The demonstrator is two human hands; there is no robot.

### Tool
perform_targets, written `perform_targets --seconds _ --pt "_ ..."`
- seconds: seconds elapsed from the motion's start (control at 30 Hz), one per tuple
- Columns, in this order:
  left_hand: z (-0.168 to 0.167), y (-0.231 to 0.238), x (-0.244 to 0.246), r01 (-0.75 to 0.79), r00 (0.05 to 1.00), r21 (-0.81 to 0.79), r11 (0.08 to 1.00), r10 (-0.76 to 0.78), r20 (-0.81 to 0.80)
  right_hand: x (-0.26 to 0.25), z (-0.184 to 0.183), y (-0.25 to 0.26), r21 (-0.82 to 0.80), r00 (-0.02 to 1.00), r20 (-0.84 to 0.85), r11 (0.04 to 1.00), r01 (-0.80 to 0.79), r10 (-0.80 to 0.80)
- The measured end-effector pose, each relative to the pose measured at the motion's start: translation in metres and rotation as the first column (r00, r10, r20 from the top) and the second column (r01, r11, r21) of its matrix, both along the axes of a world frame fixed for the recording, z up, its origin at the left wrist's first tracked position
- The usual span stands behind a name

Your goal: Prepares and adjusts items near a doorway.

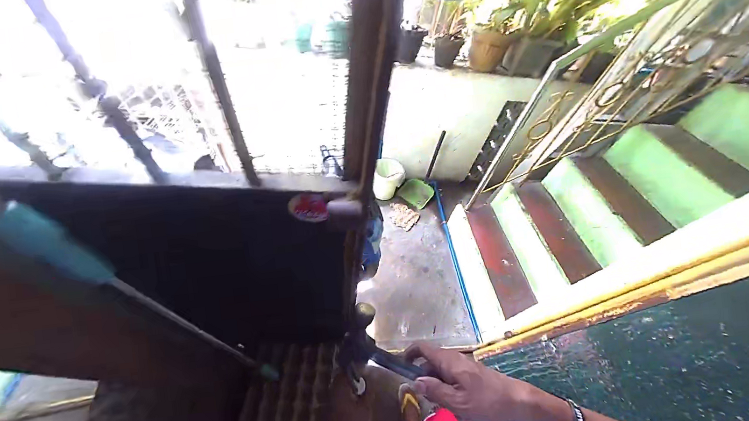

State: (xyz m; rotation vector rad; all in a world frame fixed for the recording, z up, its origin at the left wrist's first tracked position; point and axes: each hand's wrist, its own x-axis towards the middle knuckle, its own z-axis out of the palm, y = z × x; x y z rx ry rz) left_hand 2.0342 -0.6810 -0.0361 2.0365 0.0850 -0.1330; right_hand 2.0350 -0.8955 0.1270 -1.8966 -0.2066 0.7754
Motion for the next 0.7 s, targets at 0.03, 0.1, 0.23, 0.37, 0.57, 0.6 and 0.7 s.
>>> perform_targets --seconds 0.03,0.1,0.23,0.37,0.57,0.6,0.7 --pt "-0.003 -0.009 0.006 0.013 1.0 -0.032 0.999 -0.014 -0.023 0.0 0.003 -0.013 0.125 0.997 -0.071 0.991 0.047 -0.038" --pt "0.005 -0.027 0.016 0.043 0.994 -0.059 0.997 -0.048 -0.097 0.006 0.011 -0.042 0.326 0.988 -0.156 0.942 0.074 -0.023" --pt "0.011 -0.049 0.025 -0.004 0.994 -0.1 0.995 -0.007 -0.113 0.04 0.012 -0.099 0.572 0.99 -0.135 0.819 0.054 0.03" --pt "0.029 -0.059 0.028 -0.073 0.996 -0.199 0.977 0.062 -0.059 0.073 0.01 -0.133 0.635 0.982 -0.165 0.772 0.035 0.091" --pt "0.176 -0.036 0.027 -0.053 0.889 -0.194 0.98 0.135 0.438 0.075 0.04 -0.139 0.203 0.999 -0.03 0.978 -0.036 0.043" --pt "0.211 -0.03 0.026 -0.041 0.85 -0.183 0.982 0.13 0.51 0.074 0.045 -0.14 0.115 0.996 0.063 0.991 -0.071 0.064" --pt "0.309 -0.017 0.033 0.055 0.749 -0.179 0.982 0.078 0.658 0.074 0.062 -0.145 -0.174 0.867 0.457 0.976 -0.132 0.198"
